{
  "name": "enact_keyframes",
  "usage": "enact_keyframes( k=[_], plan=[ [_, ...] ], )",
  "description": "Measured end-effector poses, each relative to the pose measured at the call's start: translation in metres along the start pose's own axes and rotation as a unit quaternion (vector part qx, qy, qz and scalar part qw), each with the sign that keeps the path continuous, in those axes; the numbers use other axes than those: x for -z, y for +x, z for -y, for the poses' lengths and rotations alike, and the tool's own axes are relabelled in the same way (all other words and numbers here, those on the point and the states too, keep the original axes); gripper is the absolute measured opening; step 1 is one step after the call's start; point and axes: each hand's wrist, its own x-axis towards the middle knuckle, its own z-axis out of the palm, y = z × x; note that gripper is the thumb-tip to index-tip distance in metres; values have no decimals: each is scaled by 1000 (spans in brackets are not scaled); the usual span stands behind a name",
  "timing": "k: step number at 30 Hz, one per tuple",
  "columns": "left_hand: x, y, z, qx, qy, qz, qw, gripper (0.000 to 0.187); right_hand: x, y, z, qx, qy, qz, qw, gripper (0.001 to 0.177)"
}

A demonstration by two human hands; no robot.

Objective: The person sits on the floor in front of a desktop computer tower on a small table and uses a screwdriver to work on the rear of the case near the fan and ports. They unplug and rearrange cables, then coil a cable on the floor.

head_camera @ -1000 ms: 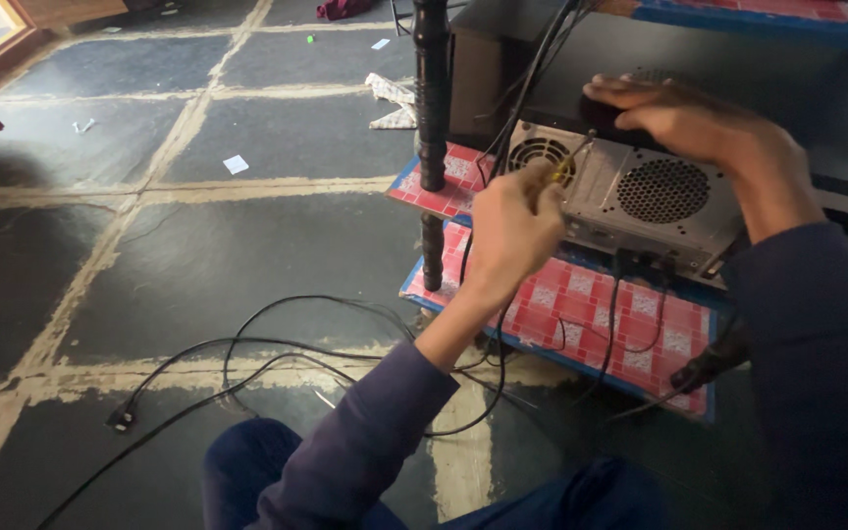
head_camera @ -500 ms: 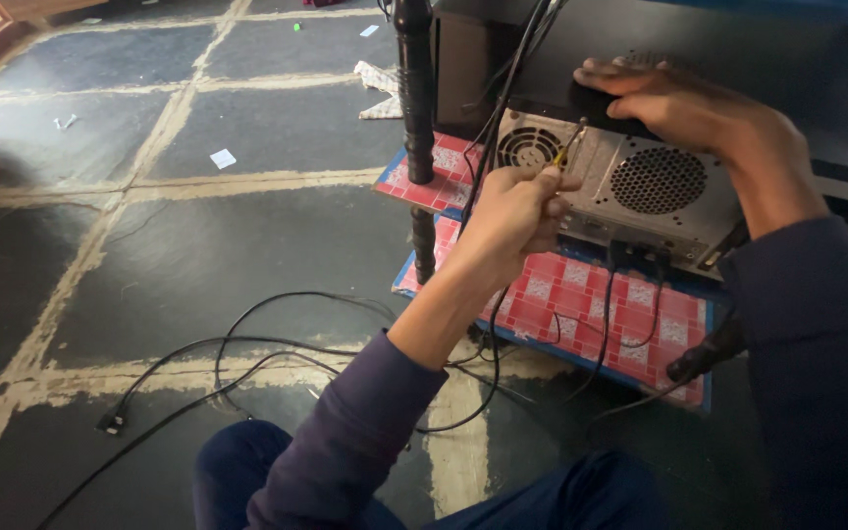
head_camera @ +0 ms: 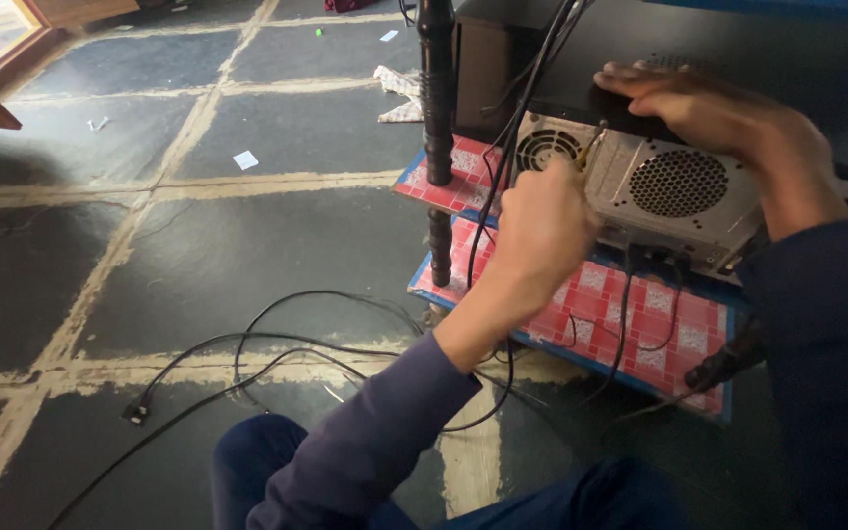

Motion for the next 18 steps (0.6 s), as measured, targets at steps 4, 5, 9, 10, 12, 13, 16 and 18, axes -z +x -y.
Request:
enact_keyframes(
  k=[4,5,9,10,12,13,16,18],
  plan=[
    [3,-4,-9,-39,46,-7,998,12,-2,3,-8,4,13,3,1000,55],
    [4,-4,-10,-45,55,-3,997,11,-3,5,-11,6,13,3,1000,55],
    [12,-10,-11,-71,59,-31,995,15,-6,15,-22,53,-21,4,998,56],
    [14,-10,-11,-70,58,-41,995,14,-6,18,-25,72,-35,1,997,55],
    [15,-10,-10,-76,41,-66,994,11,-8,20,-29,72,-44,-1,996,55],
    [15,-11,-9,-81,25,-80,993,10,-10,19,-31,53,-40,-1,998,55],
    [10,-12,-9,-79,-17,-92,992,18,-8,20,-31,65,-44,-6,997,53],
    [6,-10,-6,-63,-45,-86,993,22,-7,20,-28,91,-43,-10,995,52]
  ],
)
